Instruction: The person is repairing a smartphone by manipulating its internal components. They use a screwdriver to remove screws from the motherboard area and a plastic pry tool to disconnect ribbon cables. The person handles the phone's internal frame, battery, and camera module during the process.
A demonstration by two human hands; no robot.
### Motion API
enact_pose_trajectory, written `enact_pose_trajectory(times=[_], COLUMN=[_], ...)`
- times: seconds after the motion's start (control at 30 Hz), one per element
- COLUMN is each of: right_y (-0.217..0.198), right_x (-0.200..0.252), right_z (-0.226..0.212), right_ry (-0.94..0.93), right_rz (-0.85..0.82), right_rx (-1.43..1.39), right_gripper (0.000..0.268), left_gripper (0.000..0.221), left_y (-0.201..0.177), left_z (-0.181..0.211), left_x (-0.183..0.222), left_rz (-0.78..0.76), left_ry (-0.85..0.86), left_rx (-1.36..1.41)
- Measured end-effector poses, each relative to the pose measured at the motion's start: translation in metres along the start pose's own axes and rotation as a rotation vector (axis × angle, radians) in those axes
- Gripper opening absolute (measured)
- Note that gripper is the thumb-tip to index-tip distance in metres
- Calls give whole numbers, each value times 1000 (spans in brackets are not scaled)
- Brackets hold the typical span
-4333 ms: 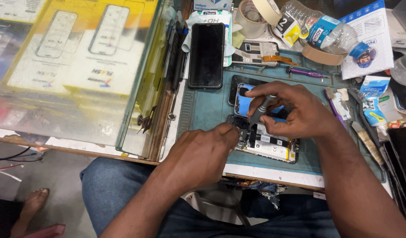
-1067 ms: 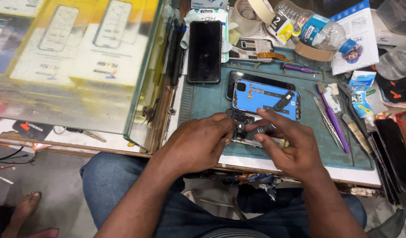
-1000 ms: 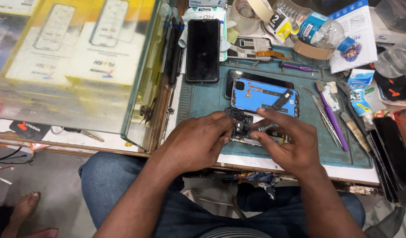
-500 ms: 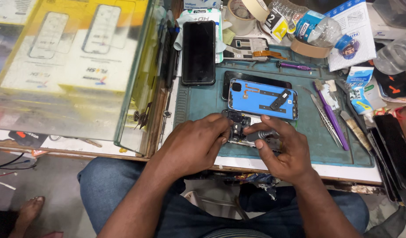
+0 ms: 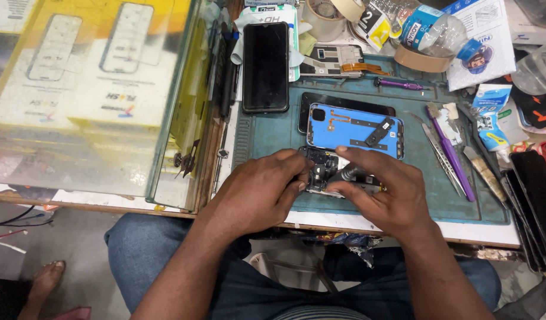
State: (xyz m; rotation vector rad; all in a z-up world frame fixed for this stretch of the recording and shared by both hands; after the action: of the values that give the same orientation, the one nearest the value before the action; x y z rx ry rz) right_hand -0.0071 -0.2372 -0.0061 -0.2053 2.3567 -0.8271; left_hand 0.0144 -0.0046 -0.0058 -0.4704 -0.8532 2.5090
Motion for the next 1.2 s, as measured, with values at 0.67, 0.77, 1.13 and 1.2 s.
enact_pose_trajectory(times=[0.67,0.77,1.13,1.2], right_y=[22,22,25,25], right_x=[37,42,48,50], right_z=[37,36,35,34], right_ry=[176,156,95,80], right_rz=[384,416,423,441], right_rx=[-629,-643,-604,-614], right_gripper=[66,67,66,66], left_gripper=[4,7,12,13], left_y=[36,38,39,40], left_z=[-17,-26,-30,-30], left_x=[-2,-7,-9,-9], left_rz=[165,222,179,159], left_ry=[-191,-207,-244,-238], left_rx=[605,766,1056,1075])
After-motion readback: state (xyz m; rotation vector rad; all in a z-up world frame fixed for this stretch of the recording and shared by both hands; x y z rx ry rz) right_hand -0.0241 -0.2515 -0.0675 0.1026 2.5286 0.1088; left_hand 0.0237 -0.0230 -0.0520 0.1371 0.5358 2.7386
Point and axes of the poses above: each hand's wrist, its own x-axis away from the middle knuckle, its own y-axis out of the palm, z = x × y, the point moved 1 cm from there along -x, towards the middle knuckle, and after that the axes turned 3 degrees about z, right-handed, at the moved point
